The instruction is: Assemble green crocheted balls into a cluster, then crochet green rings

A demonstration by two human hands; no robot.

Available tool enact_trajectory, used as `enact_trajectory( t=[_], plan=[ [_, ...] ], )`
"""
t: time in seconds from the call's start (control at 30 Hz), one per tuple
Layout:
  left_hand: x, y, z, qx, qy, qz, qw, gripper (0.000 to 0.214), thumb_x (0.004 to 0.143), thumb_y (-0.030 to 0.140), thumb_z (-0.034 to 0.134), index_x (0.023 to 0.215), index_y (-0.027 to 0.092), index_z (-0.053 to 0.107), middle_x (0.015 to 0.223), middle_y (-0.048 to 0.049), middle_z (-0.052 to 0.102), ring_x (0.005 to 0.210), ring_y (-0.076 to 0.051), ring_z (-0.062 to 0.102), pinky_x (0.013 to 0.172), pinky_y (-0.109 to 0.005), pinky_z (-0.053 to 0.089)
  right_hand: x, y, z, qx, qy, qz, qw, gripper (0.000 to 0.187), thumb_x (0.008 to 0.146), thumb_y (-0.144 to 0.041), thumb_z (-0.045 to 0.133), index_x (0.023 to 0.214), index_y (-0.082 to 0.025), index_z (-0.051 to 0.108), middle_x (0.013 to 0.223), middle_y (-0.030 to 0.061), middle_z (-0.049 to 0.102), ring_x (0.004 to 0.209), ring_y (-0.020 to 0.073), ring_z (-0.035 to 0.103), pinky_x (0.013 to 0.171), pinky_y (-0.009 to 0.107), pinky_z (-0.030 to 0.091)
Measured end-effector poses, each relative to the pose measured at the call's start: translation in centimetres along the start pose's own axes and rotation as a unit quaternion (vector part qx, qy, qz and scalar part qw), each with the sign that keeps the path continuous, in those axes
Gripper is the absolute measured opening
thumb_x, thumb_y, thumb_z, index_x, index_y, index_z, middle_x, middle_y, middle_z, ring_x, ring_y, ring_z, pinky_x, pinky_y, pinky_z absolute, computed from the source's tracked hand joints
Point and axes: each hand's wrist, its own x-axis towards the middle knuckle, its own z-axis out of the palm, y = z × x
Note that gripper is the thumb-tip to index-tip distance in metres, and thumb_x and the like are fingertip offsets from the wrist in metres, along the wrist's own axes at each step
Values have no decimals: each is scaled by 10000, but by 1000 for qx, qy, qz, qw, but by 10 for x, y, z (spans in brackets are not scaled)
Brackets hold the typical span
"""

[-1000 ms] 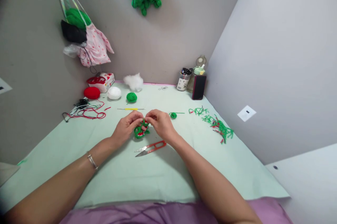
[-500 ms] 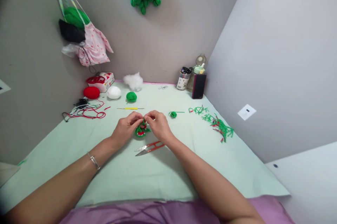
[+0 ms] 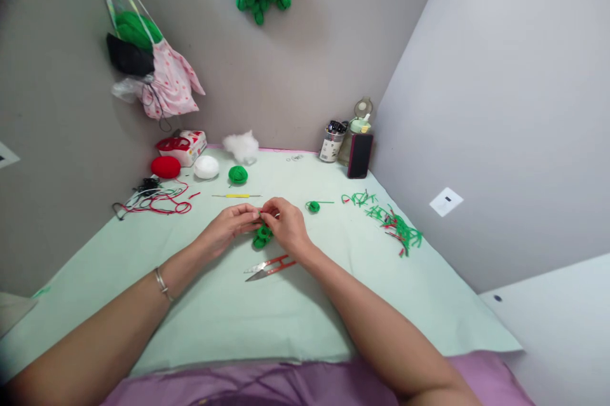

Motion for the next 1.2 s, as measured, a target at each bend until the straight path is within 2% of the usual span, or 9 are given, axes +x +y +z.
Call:
enact_trajectory(
  t=[0.13, 0.27, 0.33, 0.43, 0.53, 0.63, 0.8, 1.0, 1.2],
  plan=[
    [2, -2, -4, -51, -19, -3, 999, 277, 670, 338, 850, 795, 128, 720, 851, -53, 706, 839, -152, 658, 924, -316, 498, -1, 1, -4, -45, -14, -62, 997, 111, 852, -189, 589, 864, -207, 698, 894, 38, 695, 765, 161, 640, 772, 319, 514],
    [4, -6, -5, -31, -17, 14, 999, 285, 683, 354, 850, 791, 125, 719, 861, -72, 730, 858, -174, 669, 943, -347, 490, 0, 0, -9, -47, -45, -75, 995, 107, 853, -210, 616, 886, -205, 718, 898, 46, 699, 782, 166, 642, 732, 302, 496],
    [4, -8, -5, -15, -19, 25, 999, 277, 698, 357, 841, 772, 125, 709, 914, -88, 739, 879, -182, 673, 949, -354, 488, 0, -1, -11, -43, -52, -69, 995, 96, 847, -249, 639, 854, -195, 717, 876, 50, 701, 776, 168, 630, 706, 295, 479],
    [5, -9, -6, 1, -17, 36, 999, 270, 716, 354, 828, 760, 129, 687, 1029, -111, 738, 905, -193, 675, 948, -373, 492, 3, -1, -12, 6, -54, -24, 998, 139, 828, -301, 647, 776, -181, 693, 779, 32, 688, 700, 150, 591, 667, 282, 457],
    [6, -11, -6, -10, -15, 34, 999, 290, 699, 351, 840, 752, 139, 650, 974, -90, 740, 849, -178, 674, 931, -383, 501, 7, 1, -12, 78, -72, 26, 994, 185, 789, -346, 648, 751, -166, 672, 702, 15, 664, 658, 144, 573, 636, 272, 451],
    [6, -11, -5, -39, -14, 31, 999, 332, 670, 356, 856, 732, 142, 610, 928, -79, 736, 841, -175, 678, 930, -387, 500, 10, 3, -10, 90, -57, 47, 993, 172, 756, -324, 628, 721, -158, 658, 657, 7, 641, 645, 143, 564, 650, 277, 456],
    [5, -8, -3, -55, 30, 41, 997, 317, 639, 285, 862, 708, 130, 594, 1016, -99, 722, 849, -165, 674, 875, -346, 507, 10, 5, -6, 75, -43, 42, 995, 140, 739, -292, 601, 710, -164, 649, 660, 8, 634, 659, 145, 558, 661, 279, 454],
    [4, -5, -3, -61, 31, 45, 997, 264, 618, 174, 825, 823, 149, 661, 860, -15, 685, 752, -129, 639, 734, -269, 508, 8, 8, -1, 103, -47, 39, 993, 155, 741, -312, 607, 727, -164, 649, 714, 26, 655, 684, 151, 576, 668, 281, 480],
    [4, -4, -2, -50, 35, 1, 998, 163, 661, 162, 752, 812, 109, 719, 852, -60, 708, 798, -143, 649, 799, -268, 498, 8, 10, 0, 98, -48, 36, 993, 160, 750, -316, 609, 730, -162, 646, 717, 28, 655, 677, 146, 570, 655, 274, 470]
  ],
)
